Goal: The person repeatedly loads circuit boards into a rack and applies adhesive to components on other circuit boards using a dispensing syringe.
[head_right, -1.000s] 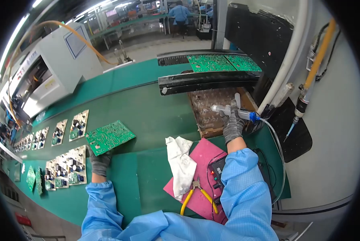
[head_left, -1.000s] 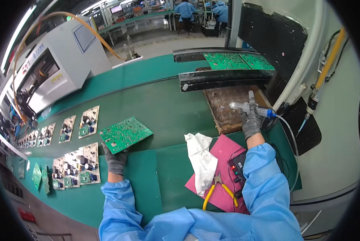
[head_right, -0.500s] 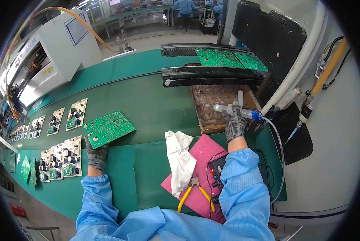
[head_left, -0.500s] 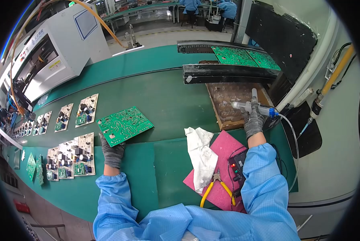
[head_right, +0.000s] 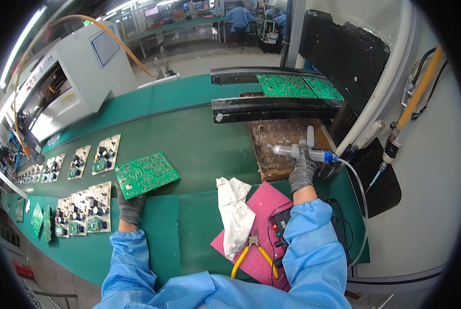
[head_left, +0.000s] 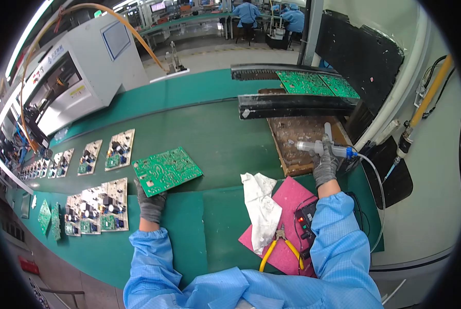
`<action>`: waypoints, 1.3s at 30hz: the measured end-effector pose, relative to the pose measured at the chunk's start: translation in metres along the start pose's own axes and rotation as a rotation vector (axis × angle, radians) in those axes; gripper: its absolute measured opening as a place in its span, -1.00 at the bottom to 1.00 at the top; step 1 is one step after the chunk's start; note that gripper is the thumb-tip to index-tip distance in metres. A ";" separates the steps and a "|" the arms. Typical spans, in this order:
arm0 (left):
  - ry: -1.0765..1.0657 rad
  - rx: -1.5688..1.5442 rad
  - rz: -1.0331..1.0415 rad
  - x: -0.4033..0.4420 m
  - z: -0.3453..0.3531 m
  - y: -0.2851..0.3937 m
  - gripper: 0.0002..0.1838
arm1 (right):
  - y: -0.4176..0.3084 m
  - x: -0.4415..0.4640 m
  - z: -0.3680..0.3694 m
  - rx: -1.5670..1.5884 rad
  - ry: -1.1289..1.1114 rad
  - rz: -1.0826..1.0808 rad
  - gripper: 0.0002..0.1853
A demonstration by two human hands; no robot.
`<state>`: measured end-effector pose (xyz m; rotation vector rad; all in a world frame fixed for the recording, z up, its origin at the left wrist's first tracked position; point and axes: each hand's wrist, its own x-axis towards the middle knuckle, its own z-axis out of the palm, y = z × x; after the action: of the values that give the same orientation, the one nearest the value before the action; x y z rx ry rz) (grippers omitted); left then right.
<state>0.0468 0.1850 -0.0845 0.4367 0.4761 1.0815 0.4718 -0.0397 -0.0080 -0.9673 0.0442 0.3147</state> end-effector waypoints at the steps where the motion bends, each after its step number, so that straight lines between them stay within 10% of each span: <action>1: 0.036 0.042 0.030 -0.001 0.006 -0.002 -0.45 | 0.002 0.002 -0.004 0.045 -0.018 0.028 -0.67; 4: -0.354 -0.002 -0.054 0.017 -0.034 0.004 -0.43 | 0.000 0.003 -0.004 0.190 -0.037 0.154 -0.67; 8: 0.058 0.036 0.113 -0.017 0.045 -0.007 -0.40 | 0.003 0.006 -0.002 0.249 -0.010 0.150 -0.71; 18: -0.209 0.001 -0.034 -0.005 0.007 -0.001 -0.63 | 0.007 0.003 -0.009 0.349 -0.227 0.210 -0.65; 21: -0.080 1.208 0.732 0.031 -0.055 -0.028 -0.62 | 0.025 0.025 -0.022 0.237 -0.573 0.110 -0.65; 24: -0.226 -0.006 0.133 -0.009 -0.009 -0.015 -0.60 | 0.012 0.012 -0.023 -0.689 -0.823 -0.852 -0.51; 27: -0.030 -0.192 0.048 0.016 -0.019 -0.021 -0.57 | 0.020 0.051 -0.045 -0.573 -0.769 -0.483 -0.42; 30: 0.029 -0.132 0.042 0.013 -0.015 -0.014 -0.54 | 0.037 0.089 -0.061 -1.317 -0.521 -0.739 -0.28; 33: -0.008 -0.108 -0.021 0.004 0.002 -0.009 -0.54 | 0.051 0.121 -0.074 -1.262 -0.383 -1.035 -0.43; 39: -0.184 -0.202 0.041 -0.015 -0.014 -0.014 -0.74 | 0.021 0.049 -0.029 -0.074 -0.598 0.036 -0.64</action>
<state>0.0427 0.1668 -0.1018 0.3639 0.1938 1.1053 0.5159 -0.0405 -0.0502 -0.9137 -0.4985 0.6307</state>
